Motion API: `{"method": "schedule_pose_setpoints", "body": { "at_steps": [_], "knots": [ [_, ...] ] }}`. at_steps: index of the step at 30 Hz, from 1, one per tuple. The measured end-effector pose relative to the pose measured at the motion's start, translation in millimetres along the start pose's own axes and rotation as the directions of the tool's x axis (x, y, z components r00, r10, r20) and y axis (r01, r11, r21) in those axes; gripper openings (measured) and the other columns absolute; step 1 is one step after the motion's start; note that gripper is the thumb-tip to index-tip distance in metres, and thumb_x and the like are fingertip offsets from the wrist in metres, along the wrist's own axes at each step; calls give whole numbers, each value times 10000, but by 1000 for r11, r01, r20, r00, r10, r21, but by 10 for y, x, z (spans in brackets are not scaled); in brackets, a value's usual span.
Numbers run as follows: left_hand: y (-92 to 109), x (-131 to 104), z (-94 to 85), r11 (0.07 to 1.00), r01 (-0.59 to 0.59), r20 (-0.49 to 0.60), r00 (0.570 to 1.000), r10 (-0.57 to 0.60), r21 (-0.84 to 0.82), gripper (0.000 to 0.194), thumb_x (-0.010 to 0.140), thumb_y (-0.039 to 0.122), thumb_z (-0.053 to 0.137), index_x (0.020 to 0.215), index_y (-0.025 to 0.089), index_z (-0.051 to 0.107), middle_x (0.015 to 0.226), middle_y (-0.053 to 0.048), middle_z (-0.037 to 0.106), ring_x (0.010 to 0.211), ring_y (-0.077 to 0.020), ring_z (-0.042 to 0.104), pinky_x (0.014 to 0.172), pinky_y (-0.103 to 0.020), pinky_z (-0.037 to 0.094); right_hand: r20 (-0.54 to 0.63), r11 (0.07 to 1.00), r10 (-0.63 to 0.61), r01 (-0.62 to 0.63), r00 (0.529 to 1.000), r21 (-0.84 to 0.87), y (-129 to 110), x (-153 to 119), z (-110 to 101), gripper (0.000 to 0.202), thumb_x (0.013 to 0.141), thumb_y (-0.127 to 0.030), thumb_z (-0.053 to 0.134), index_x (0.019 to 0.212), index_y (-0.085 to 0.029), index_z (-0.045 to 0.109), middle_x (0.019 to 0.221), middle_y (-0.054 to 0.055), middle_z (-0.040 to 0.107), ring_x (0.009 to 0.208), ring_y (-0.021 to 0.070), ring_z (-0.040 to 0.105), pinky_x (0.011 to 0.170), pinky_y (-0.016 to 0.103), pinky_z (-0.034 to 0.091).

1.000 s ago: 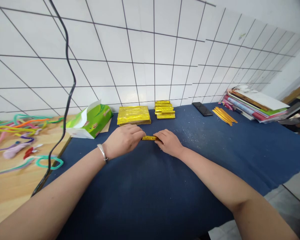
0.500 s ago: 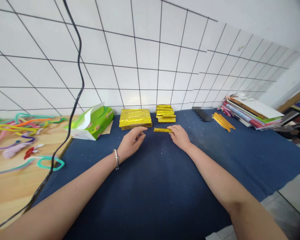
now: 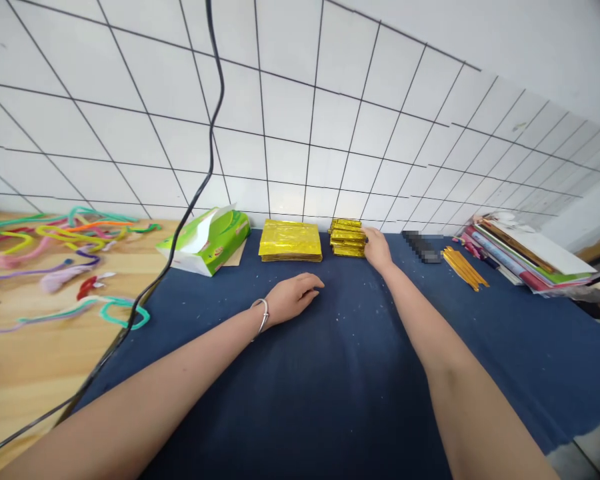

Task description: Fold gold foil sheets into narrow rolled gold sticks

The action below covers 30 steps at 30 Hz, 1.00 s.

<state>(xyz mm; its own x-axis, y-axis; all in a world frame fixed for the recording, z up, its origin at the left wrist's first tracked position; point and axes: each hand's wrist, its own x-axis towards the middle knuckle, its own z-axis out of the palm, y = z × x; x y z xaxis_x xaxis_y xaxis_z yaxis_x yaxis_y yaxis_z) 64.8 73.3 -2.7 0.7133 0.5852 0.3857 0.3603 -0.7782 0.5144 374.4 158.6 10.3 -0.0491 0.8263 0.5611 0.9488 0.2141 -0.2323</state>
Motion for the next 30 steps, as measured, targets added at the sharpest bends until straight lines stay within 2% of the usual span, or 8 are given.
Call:
{"method": "schedule_pose_setpoints", "body": {
  "at_steps": [6, 11, 20, 26, 30],
  "knots": [
    [-29, 1, 22, 1000, -24, 15, 1000, 24, 19, 239, 884, 221, 422, 1046, 210, 597, 1057, -34, 632, 1002, -151, 581, 914, -303, 460, -45, 998, 57, -59, 997, -34, 77, -204, -63, 490, 729, -31, 361, 1131, -167, 605, 1152, 100, 596, 1051, 251, 479, 941, 415, 354],
    [-44, 0, 29, 999, -25, 20, 1000, 24, 25, 234, 883, 232, 422, 1009, 214, 619, 1021, -26, 647, 971, -146, 591, 894, -288, 464, -71, 999, 30, -32, 997, -33, -59, -289, -115, 396, 803, -106, 375, 1098, -188, 626, 1142, 93, 599, 1072, 245, 462, 951, 409, 335],
    [-31, 6, 24, 1000, -18, 5, 1000, 18, 18, 242, 884, 235, 419, 991, 209, 634, 984, -31, 657, 944, -146, 599, 885, -278, 459, -66, 997, -78, 79, 995, 14, -565, -274, 26, 258, 872, -232, 437, 988, -208, 666, 1065, 81, 628, 1034, 229, 490, 913, 398, 351],
    [-21, 8, 19, 1000, -11, -8, 1000, 11, 6, 241, 879, 235, 429, 989, 215, 642, 986, -29, 663, 936, -152, 603, 871, -268, 460, -43, 980, -168, 171, 985, 100, -1005, -163, 178, 268, 902, -271, 409, 1019, -207, 642, 1049, 62, 637, 1017, 197, 520, 945, 366, 347],
    [-12, 8, 12, 1000, -1, -17, 1000, 1, 2, 248, 878, 226, 425, 988, 215, 646, 982, -27, 671, 929, -153, 611, 870, -259, 459, 0, 963, -231, 229, 973, 145, -1292, -24, 267, 265, 871, -316, 486, 1076, -208, 614, 1098, 58, 625, 1048, 201, 507, 961, 366, 339]
  ]
}}
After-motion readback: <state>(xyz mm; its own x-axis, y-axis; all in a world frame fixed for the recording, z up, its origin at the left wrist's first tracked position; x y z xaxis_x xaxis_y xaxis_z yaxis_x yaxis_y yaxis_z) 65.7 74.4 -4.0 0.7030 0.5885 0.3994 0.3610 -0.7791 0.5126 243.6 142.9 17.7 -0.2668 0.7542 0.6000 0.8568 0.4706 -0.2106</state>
